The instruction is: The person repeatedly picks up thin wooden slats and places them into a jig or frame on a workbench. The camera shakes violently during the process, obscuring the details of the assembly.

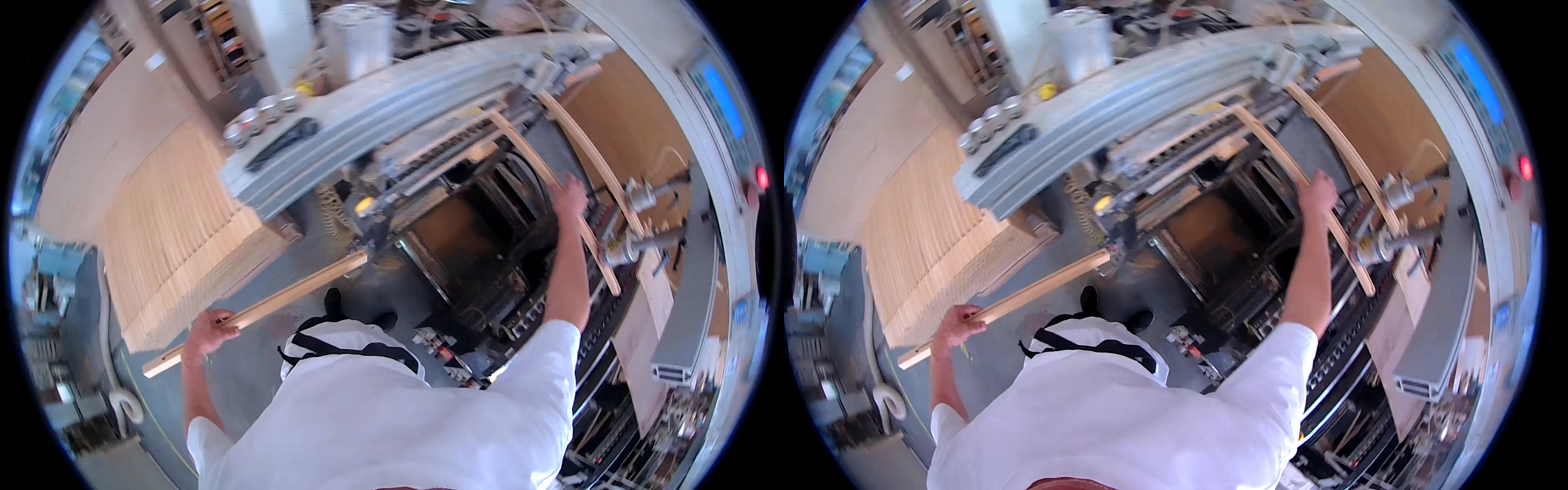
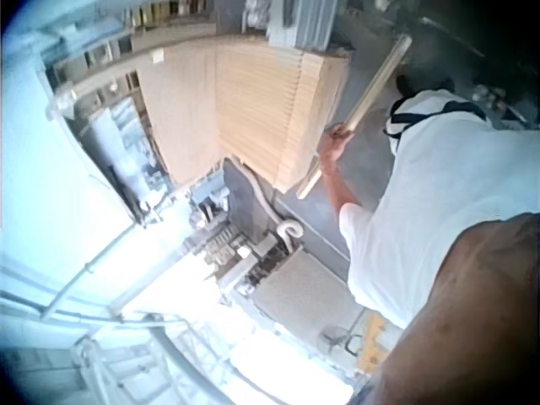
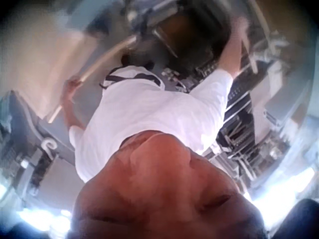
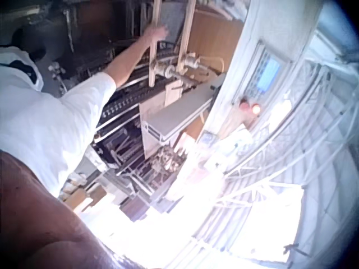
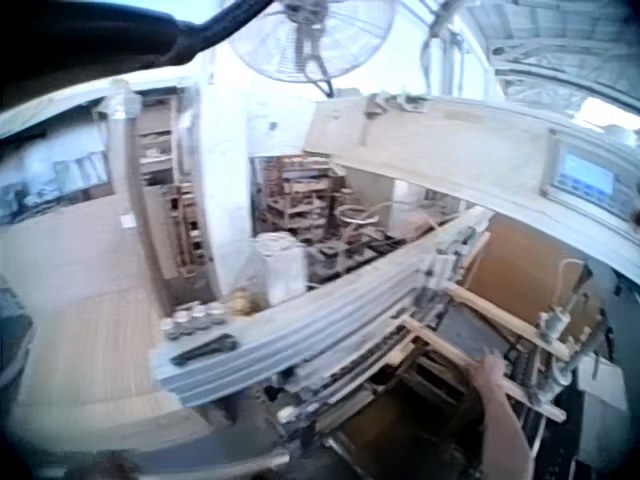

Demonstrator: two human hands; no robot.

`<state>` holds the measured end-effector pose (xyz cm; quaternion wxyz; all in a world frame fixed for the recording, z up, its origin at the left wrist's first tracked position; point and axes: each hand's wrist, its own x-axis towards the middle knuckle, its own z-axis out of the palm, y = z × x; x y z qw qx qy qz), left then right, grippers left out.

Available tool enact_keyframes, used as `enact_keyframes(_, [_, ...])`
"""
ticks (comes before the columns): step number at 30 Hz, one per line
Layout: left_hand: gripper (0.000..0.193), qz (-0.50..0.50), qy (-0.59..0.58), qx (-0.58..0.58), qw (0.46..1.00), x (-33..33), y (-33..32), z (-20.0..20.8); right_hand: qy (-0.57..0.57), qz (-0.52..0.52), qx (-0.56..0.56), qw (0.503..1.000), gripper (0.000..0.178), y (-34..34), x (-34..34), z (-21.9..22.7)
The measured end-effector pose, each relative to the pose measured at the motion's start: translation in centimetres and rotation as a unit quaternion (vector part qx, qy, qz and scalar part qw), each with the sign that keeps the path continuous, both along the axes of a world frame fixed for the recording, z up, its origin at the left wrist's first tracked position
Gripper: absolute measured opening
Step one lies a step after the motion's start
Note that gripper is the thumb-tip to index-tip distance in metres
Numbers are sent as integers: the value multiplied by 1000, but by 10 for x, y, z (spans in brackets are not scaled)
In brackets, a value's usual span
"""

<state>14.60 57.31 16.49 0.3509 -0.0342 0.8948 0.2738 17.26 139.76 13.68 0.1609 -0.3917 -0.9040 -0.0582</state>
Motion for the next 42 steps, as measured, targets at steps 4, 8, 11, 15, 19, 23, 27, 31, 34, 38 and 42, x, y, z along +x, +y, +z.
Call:
enact_keyframes(4, [34, 63, 6, 91, 994, 0, -93, 20, 242, 72, -52, 966, 53, -20, -13, 5])
enact_keyframes(8, [36, 152, 87, 136, 975, 1, -174, 30, 404, 142, -180, 885, 40, -129, -23, 26])
enact_keyframes(11, [36, 216, 143, 179, 949, -40, -191, 18, 388, 192, -247, 867, 33, -219, -23, 24])
enact_keyframes(15, [35, 242, 238, 177, 924, -140, -201, -46, 373, 246, -409, 795, 24, -360, -34, -15])
enact_keyframes(19, [40, 207, 257, 65, 942, -266, -159, -78, 312, 240, -528, 752, 22, -457, -13, -77])
enact_keyframes(23, [39, 259, 248, 41, 933, -339, -115, -92, 189, 178, -494, 830, 18, -522, 38, -82])
enact_keyframes(27, [40, 233, 267, -9, 935, -387, -79, -110, 214, 54, -488, 844, 22, -532, 129, -126])
enact_keyframes(31, [40, 217, 246, -1, 945, -398, -51, -114, 217, -34, -501, 837, 31, -543, 192, -128])
enact_keyframes(34, [39, 211, 241, 7, 947, -397, -32, -116, 235, -61, -435, 867, 32, -566, 207, -124])
enact_keyframes(38, [41, 190, 305, -15, 933, -399, -24, -133, 191, -94, -430, 877, 34, -584, 221, -129])
enact_keyframes(42, [47, 154, 270, 16, 950, -403, -28, -140, 185, -78, -453, 868, 35, -599, 227, -130])
